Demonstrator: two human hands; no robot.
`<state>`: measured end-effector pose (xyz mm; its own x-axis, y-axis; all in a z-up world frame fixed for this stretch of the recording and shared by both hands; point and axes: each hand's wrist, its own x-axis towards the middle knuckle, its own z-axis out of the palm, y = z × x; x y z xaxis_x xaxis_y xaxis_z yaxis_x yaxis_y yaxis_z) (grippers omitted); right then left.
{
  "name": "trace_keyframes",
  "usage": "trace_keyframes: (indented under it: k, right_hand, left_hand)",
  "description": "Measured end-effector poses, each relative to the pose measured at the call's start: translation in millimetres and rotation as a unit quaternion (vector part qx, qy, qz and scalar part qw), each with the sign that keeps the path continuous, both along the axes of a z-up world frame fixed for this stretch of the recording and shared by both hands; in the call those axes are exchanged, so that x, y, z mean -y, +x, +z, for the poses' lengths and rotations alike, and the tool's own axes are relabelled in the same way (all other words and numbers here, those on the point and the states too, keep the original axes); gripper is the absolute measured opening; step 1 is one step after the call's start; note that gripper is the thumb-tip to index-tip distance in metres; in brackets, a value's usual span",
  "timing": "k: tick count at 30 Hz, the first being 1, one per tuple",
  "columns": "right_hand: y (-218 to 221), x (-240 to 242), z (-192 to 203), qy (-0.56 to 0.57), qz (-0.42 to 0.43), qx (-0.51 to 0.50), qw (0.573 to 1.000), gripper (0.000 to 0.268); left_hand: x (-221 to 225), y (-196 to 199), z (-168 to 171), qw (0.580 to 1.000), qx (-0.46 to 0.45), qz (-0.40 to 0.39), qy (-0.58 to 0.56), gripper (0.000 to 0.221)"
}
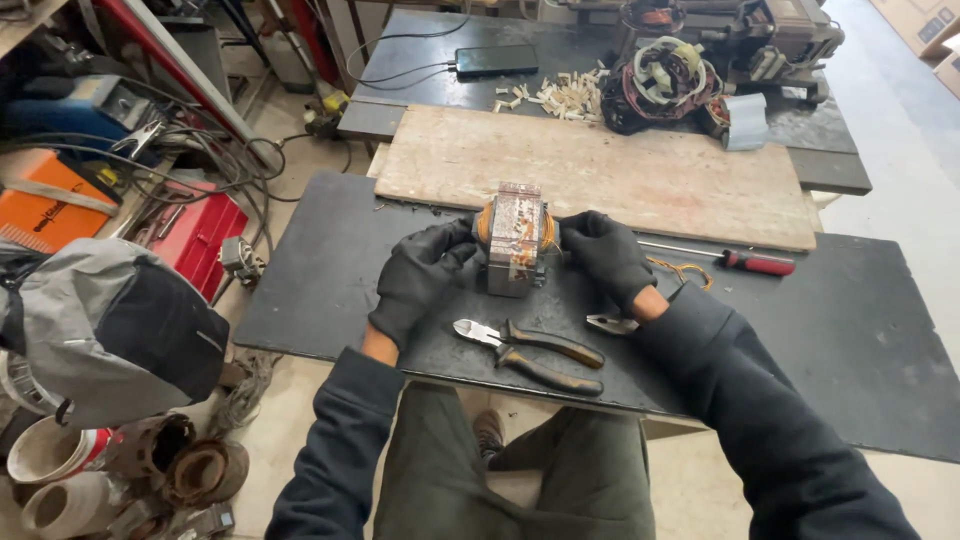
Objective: Repairing a motor stator by untangling, cutting, and positioning copper wires
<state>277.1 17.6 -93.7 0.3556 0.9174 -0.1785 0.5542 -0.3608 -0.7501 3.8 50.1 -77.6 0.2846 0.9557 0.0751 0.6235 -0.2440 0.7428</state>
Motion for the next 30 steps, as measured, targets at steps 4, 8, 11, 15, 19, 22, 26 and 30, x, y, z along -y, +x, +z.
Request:
trace_keyframes:
  k: [4,8,11,15,19,22,26,30]
  right_hand:
    - [6.7,-4.4,-4.8,0.017,-0.010,-0.009,1.000,0.031]
    - [-10.1,9.4,16.5,0.063,-0.014,-0.091,0.994,0.030]
    - [-15.8,17.2,20.1,0.127,0.007,-0.195,0.972,0.035]
    - [-19.6,21.6,14.7,0.089,0.059,-0.314,0.944,0.038]
    - [-20.3,29.8,33.5,0.074,0.047,-0.409,0.908,0.031]
    - [-25.1,35.6,48.6,0.059,0.033,-0.431,0.900,0.034]
    - [-15.0,24.8,24.7,0.087,0.010,-0.391,0.916,0.031]
    - [1.0,4.9,-7.6,0.124,-0.026,-0.376,0.918,0.021]
  left_hand:
    - [3.4,4.6,14.4,0.996,0.061,0.018,-0.066,0.041]
    - [20.2,15.2,39.0,0.985,0.107,0.035,-0.129,0.052]
    - [15.6,7.5,22.2,0.996,0.069,-0.026,-0.052,0.052]
    - [-0.8,21.7,-6.3,0.994,-0.065,0.039,-0.084,0.044]
    - [1.3,11.6,-7.6,0.995,-0.102,-0.005,-0.021,0.053]
    - [-2.0,13.7,-21.1,0.996,-0.084,-0.004,0.011,0.052]
    - [9.4,9.6,2.5,0.997,0.028,-0.033,0.062,0.061]
    - [11.9,6.9,6.4,0.989,0.023,-0.053,0.138,0.070]
